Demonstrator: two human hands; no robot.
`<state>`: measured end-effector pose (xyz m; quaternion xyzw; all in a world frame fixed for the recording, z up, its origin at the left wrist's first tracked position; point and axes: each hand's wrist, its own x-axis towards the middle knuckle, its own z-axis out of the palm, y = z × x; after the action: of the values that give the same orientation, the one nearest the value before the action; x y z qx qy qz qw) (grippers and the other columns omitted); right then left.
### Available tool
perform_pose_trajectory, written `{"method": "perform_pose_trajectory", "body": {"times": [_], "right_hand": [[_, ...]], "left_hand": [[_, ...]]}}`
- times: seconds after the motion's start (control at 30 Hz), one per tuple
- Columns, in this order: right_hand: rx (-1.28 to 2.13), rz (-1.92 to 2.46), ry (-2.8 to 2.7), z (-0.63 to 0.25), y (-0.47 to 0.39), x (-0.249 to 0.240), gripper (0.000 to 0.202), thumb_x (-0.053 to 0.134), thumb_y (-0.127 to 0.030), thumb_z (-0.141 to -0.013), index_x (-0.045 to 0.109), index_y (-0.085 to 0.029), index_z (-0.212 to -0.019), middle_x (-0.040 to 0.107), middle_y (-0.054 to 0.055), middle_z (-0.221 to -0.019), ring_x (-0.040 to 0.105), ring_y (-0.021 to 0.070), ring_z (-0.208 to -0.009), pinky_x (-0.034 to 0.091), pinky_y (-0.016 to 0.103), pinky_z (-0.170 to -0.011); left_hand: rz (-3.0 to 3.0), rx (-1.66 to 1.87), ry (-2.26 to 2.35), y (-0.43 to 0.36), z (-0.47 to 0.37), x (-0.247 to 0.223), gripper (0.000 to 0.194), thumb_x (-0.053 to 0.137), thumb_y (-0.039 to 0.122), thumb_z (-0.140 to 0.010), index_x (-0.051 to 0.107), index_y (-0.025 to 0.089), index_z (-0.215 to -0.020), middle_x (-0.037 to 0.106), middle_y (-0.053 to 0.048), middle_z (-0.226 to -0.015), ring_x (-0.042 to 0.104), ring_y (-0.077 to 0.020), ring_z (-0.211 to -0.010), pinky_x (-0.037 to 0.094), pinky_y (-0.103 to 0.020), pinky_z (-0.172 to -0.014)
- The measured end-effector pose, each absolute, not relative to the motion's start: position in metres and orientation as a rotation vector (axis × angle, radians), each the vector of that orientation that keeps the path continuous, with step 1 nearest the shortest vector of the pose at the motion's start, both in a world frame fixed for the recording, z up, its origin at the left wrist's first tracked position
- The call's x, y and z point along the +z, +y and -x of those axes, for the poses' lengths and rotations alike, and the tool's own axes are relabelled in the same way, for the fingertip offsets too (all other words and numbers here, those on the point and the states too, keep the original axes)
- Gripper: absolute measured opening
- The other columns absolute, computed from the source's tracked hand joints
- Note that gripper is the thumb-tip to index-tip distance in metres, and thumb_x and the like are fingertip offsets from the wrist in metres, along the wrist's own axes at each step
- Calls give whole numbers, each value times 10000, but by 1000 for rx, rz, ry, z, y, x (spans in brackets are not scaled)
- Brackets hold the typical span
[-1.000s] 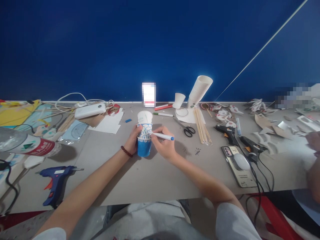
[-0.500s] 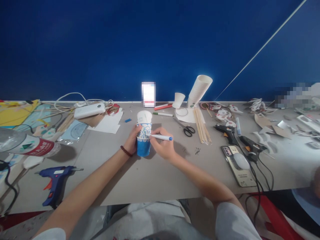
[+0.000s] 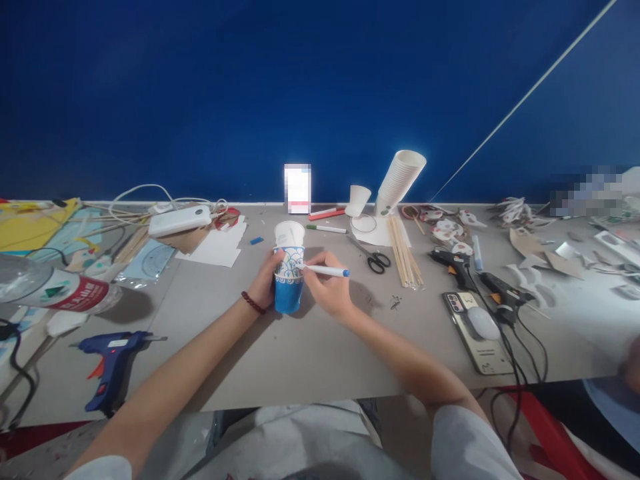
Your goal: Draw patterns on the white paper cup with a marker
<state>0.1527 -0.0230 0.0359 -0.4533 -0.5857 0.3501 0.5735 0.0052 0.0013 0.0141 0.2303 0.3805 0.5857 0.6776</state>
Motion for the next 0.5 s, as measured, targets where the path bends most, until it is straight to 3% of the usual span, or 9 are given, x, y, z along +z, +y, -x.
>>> {"method": "perform_pose_trajectory", "body": {"times": [0.33, 0.5], "right_hand": [[765, 1071, -1445, -153, -25, 40, 56, 657, -216, -785, 618, -216, -745, 666, -1, -703, 611, 148, -626, 516, 272, -571], [810, 1052, -1399, -153, -24, 38, 89, 669, -261, -800, 611, -216, -750, 650, 0, -710, 625, 155, -643, 517, 277, -573]], "left_hand": [[-506, 1303, 854, 3, -5, 9, 639, 867, 443, -665, 551, 213, -1170, 711, -59, -963, 689, -222, -807, 522, -363, -765], [-471, 1291, 847, 4, -3, 4, 648, 865, 429, -679, 546, 214, -1200, 712, -47, -935, 695, -228, -811, 521, -378, -787]]}}
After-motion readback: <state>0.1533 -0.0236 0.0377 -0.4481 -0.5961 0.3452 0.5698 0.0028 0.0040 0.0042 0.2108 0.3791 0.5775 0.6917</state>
